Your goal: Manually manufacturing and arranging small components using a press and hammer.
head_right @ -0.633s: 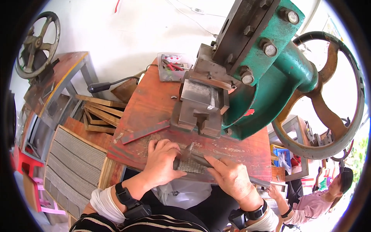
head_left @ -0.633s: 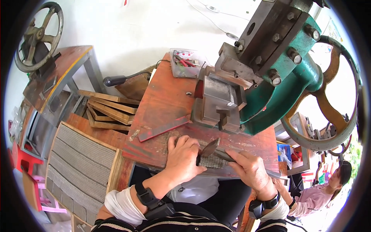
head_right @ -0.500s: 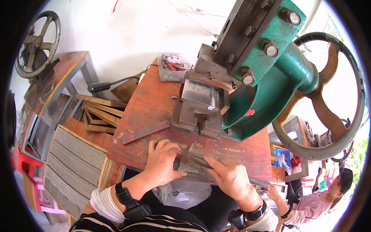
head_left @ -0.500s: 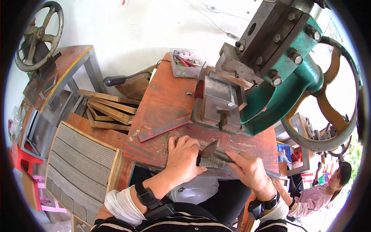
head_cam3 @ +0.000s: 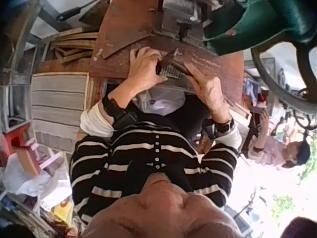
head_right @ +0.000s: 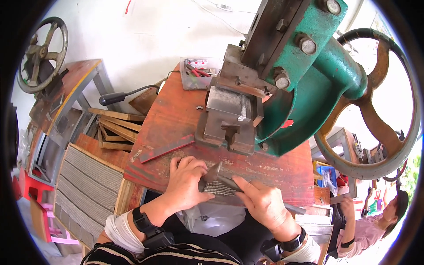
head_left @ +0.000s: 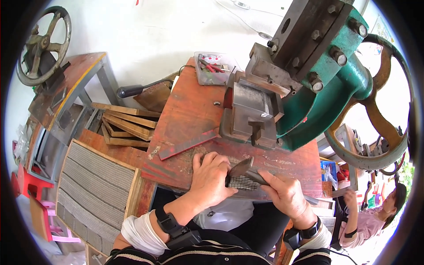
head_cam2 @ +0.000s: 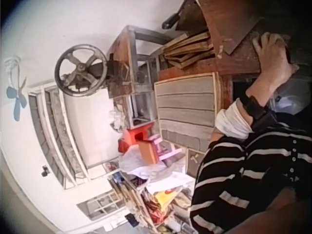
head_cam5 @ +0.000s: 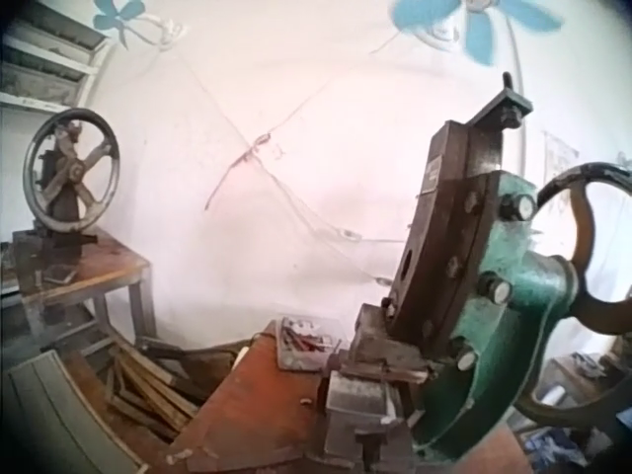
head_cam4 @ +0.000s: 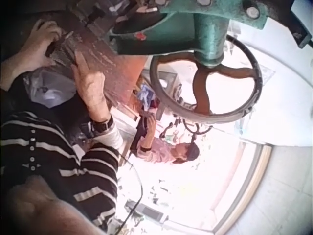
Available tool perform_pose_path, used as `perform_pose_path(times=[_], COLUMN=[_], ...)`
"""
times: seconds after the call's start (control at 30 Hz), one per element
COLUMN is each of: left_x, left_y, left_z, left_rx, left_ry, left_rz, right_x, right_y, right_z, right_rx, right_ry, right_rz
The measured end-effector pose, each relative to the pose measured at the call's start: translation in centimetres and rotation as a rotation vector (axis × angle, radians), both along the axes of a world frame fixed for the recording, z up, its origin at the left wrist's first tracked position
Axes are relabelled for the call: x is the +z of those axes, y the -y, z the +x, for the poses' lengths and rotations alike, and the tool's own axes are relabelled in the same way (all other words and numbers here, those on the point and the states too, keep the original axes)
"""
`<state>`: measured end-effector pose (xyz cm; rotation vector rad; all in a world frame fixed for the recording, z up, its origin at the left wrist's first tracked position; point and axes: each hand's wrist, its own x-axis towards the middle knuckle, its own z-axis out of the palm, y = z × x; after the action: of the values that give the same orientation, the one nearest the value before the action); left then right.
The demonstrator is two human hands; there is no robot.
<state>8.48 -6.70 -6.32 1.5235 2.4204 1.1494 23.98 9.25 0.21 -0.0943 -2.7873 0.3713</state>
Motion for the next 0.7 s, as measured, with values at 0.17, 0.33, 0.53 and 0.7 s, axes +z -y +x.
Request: perform_pose_path(times=[0.17, 0.33, 0.53, 0.7], left_x=[-0.3, -0.4, -0.6, -1.5], left_y=[0.0, 0.5, -1.0, 0.0], left_z=[0.1, -0.1, -0.3, -0.8], left_rx=[0.002, 0.018, -0.038, -0.066], left_ry=[0.000, -0.024, -0.062, -0.178], left_rz=[0.027, 0.020, 0.039, 0.125], right_x=[1.0, 1.3, 0.1, -0.8], right_y=[0.4, 0.8, 0.0, -2.1], right_z=[0.2, 0.1, 2.2, 6.7], right_rx=[-0.069, -0.016, -0.129, -0.226], right_ry=[-0.159, -0.020, 0.152, -0.007], right_rz=[-0.080, -0.033, -0.044, -0.419])
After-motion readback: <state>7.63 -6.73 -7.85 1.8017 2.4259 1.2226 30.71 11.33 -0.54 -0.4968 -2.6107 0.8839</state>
